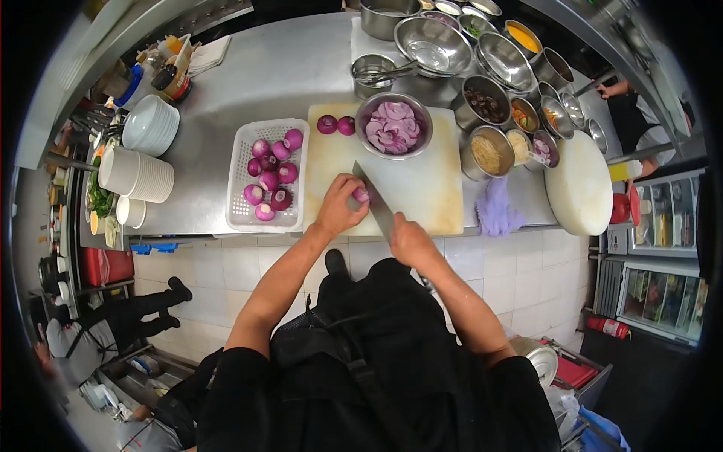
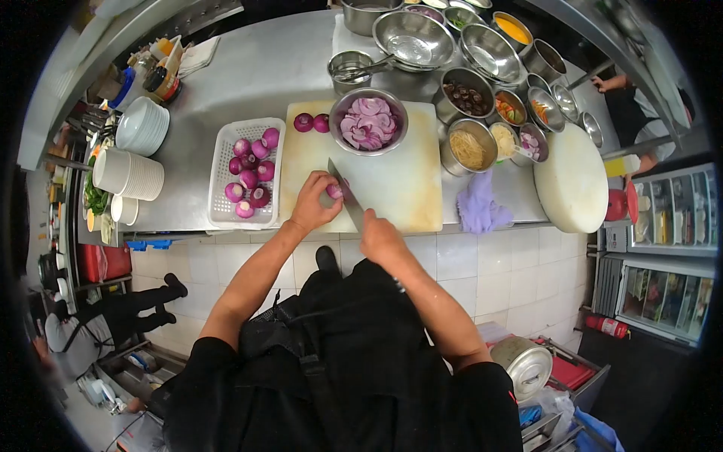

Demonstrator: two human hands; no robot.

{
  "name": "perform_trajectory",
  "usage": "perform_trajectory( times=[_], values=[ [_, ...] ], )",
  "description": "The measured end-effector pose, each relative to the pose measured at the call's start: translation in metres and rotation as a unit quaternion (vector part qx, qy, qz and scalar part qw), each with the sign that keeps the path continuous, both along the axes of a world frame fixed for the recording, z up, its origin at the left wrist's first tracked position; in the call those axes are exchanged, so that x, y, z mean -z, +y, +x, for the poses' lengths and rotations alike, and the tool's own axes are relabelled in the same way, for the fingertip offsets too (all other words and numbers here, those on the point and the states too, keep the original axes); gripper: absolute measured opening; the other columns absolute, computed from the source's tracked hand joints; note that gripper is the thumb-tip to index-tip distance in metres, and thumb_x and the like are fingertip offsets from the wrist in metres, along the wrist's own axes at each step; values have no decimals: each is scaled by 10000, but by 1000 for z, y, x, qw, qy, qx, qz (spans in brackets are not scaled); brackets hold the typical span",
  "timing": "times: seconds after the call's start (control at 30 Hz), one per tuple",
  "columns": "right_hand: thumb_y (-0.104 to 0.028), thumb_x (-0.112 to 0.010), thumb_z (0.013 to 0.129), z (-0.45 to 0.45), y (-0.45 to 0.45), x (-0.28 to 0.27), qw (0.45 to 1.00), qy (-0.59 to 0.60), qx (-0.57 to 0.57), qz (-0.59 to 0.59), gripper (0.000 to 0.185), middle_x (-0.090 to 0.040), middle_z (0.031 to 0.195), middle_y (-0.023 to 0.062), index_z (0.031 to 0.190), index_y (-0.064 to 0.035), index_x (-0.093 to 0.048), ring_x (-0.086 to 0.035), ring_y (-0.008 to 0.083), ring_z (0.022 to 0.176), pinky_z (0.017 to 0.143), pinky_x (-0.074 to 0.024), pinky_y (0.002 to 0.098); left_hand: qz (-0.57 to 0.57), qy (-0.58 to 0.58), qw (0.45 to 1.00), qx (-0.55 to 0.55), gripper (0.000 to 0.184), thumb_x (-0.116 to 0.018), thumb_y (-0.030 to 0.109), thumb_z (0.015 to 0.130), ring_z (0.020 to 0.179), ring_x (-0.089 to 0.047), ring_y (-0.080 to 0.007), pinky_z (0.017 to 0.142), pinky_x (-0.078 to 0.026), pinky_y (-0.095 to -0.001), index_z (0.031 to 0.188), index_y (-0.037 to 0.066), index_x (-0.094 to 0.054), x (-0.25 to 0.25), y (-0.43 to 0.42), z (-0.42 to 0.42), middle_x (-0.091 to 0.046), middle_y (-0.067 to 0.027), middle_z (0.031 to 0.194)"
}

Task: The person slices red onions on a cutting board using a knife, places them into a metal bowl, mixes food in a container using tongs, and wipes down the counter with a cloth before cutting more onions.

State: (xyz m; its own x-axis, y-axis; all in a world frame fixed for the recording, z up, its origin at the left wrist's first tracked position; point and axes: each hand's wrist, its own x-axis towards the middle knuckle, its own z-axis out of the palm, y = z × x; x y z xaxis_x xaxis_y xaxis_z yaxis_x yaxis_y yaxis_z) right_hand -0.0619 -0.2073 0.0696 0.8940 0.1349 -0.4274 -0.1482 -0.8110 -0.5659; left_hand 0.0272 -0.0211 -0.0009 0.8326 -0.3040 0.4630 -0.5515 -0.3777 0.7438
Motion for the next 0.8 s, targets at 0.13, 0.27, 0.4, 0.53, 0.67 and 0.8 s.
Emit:
perform_trajectory(
  times=[0.13,0.27,0.4,0.53,0.67,0.8],
  values=[
    [-91,-509,933,5,-11,-38,985,134,69,80,235,-646,808,328,1085,81,-457,-657,482,797,735,-518,565,167,63,983,-43,289,-705,46,719,916,-604,-338,788,-517,-393,1002,28,-646,-13,-2,3,-608,-158,1015],
    [-46,-497,896,-13,3,2,999,-42,3,6,243,-646,792,325,1091,91,-452,-654,487,795,737,-512,570,132,119,984,-4,226,-696,31,776,908,-597,-358,783,-511,-436,999,27,-658,-15,7,0,-592,-173,989],
    [17,-485,834,-16,15,-3,998,-69,4,-5,245,-641,796,344,1062,101,-455,-640,517,786,740,-499,584,52,118,991,19,123,-643,11,839,906,-580,-374,789,-496,-451,961,16,-657,-6,13,-2,-574,-183,968],
    [31,-476,822,-17,13,-40,999,-34,-18,-2,233,-635,819,368,1041,110,-469,-642,525,832,764,-503,580,109,32,993,22,111,-609,-8,872,888,-571,-351,777,-493,-424,972,22,-646,1,14,2,-551,-155,951],
    [9,-458,854,-15,19,-40,999,-38,-23,-13,229,-647,847,366,1048,127,-490,-668,499,845,764,-536,549,95,20,995,14,109,-602,-26,862,870,-562,-344,766,-494,-424,953,19,-642,2,15,-2,-534,-148,945],
    [8,-458,855,-12,19,-37,999,-34,-27,-21,216,-649,848,361,1037,119,-491,-663,509,845,773,-536,548,50,35,998,7,133,-600,-58,841,863,-566,-330,758,-505,-405,944,16,-638,9,13,-5,-532,-142,959]
  ],
)
